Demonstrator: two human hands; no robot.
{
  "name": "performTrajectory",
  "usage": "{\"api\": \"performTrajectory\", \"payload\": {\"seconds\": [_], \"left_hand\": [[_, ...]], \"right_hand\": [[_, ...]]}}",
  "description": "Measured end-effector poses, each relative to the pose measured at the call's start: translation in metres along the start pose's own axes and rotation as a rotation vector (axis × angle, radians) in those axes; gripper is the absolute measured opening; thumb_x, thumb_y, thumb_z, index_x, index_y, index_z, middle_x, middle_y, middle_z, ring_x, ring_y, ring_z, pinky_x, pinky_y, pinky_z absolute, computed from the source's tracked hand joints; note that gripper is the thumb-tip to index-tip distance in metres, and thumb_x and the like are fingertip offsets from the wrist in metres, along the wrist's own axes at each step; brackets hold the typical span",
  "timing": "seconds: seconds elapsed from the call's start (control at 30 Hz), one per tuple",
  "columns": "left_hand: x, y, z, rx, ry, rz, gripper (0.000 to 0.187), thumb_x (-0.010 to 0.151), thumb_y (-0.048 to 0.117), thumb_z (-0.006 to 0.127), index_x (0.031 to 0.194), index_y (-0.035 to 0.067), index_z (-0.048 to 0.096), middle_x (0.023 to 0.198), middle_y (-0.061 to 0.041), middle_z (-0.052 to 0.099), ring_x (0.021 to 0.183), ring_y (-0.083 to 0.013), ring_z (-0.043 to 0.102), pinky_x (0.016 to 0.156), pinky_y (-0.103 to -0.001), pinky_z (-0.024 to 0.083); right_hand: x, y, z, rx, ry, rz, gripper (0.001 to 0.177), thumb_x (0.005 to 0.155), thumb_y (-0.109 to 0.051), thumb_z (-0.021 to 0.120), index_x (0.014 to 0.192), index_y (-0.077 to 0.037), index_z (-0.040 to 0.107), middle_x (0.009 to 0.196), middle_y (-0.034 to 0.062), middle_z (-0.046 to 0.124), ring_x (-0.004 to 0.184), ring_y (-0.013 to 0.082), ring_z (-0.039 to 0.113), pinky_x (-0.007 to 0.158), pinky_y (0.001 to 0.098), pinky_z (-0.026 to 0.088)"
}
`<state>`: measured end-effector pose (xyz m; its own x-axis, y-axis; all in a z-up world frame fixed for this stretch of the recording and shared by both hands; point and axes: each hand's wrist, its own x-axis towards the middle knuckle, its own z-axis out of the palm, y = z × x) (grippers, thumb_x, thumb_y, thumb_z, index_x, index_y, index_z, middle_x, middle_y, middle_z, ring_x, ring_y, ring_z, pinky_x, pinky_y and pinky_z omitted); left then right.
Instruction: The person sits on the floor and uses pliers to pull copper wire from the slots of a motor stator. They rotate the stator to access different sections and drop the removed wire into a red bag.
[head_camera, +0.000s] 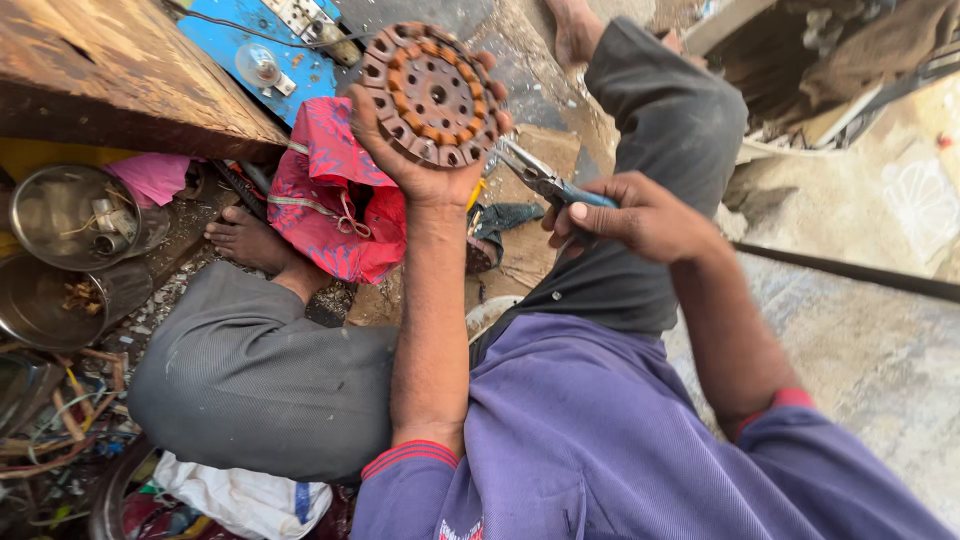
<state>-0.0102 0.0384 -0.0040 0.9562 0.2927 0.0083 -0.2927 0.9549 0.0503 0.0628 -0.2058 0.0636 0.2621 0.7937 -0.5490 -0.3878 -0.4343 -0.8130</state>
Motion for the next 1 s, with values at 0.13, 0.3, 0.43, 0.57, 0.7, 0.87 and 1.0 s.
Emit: {"api": "performTrajectory", "payload": {"seconds": [0.13,0.3,0.43,0.57,0.7,0.87,1.0], "left_hand": [[0.001,0.001,0.001,0.021,-0.049,0.035,0.085,0.090,0.073,0.058,0.145,0.008,0.052,0.129,-0.026,0.063,0.105,-0.0392,0.068,0.081,-0.049,0.060],[0.000,0.001,-0.002,0.054,-0.024,0.038,0.085,0.092,0.072,0.059,0.145,0.005,0.053,0.126,-0.025,0.064,0.103,-0.0384,0.068,0.077,-0.048,0.061],[0.002,-0.008,-0.017,0.123,0.061,0.088,0.079,0.094,0.067,0.060,0.143,0.006,0.051,0.128,-0.024,0.065,0.103,-0.0376,0.070,0.077,-0.049,0.062],[0.007,-0.018,-0.026,0.336,0.162,0.192,0.074,0.099,0.059,0.062,0.146,0.004,0.048,0.127,-0.021,0.064,0.102,-0.0330,0.069,0.075,-0.046,0.060],[0.004,-0.023,-0.033,0.365,0.165,0.204,0.072,0.099,0.056,0.062,0.147,0.004,0.047,0.129,-0.016,0.062,0.106,-0.0264,0.065,0.079,-0.041,0.059],[0.004,-0.026,-0.038,0.495,0.219,0.255,0.073,0.096,0.053,0.065,0.146,0.001,0.047,0.127,-0.015,0.061,0.107,-0.0247,0.064,0.087,-0.039,0.059],[0.005,-0.026,-0.039,0.531,0.283,0.237,0.073,0.095,0.052,0.066,0.145,0.003,0.045,0.124,-0.011,0.059,0.101,-0.0220,0.061,0.080,-0.036,0.057]], "right_hand": [[-0.001,-0.011,-0.017,-0.119,-0.062,0.016,0.035,0.100,-0.027,0.063,0.114,0.004,0.072,0.100,0.0113,0.076,0.090,0.0173,0.072,0.085,0.0334,0.059],[-0.004,-0.029,-0.003,-0.178,-0.024,-0.004,0.034,0.097,-0.028,0.064,0.114,0.001,0.072,0.099,0.0078,0.078,0.090,0.0142,0.073,0.086,0.0317,0.059],[0.002,-0.017,0.030,-0.153,0.372,-0.399,0.028,0.099,-0.022,0.073,0.115,0.002,0.072,0.109,0.0061,0.072,0.102,0.0133,0.067,0.096,0.0306,0.056],[0.037,-0.008,0.060,-0.266,0.607,-0.554,0.028,0.092,-0.016,0.081,0.114,0.000,0.074,0.121,0.0067,0.068,0.108,0.0134,0.066,0.095,0.0315,0.057],[0.060,-0.010,0.074,-0.172,0.630,-0.625,0.036,0.089,-0.016,0.086,0.120,-0.002,0.073,0.128,0.0074,0.063,0.110,0.0149,0.067,0.097,0.0326,0.059],[0.067,-0.015,0.083,-0.545,0.716,-0.779,0.036,0.088,-0.010,0.089,0.120,-0.001,0.075,0.129,0.0123,0.065,0.119,0.0236,0.065,0.103,0.0359,0.053],[0.073,-0.009,0.091,-0.535,0.806,-0.784,0.033,0.089,-0.008,0.088,0.118,-0.004,0.075,0.124,0.0110,0.067,0.113,0.0220,0.066,0.096,0.0330,0.054]]}}
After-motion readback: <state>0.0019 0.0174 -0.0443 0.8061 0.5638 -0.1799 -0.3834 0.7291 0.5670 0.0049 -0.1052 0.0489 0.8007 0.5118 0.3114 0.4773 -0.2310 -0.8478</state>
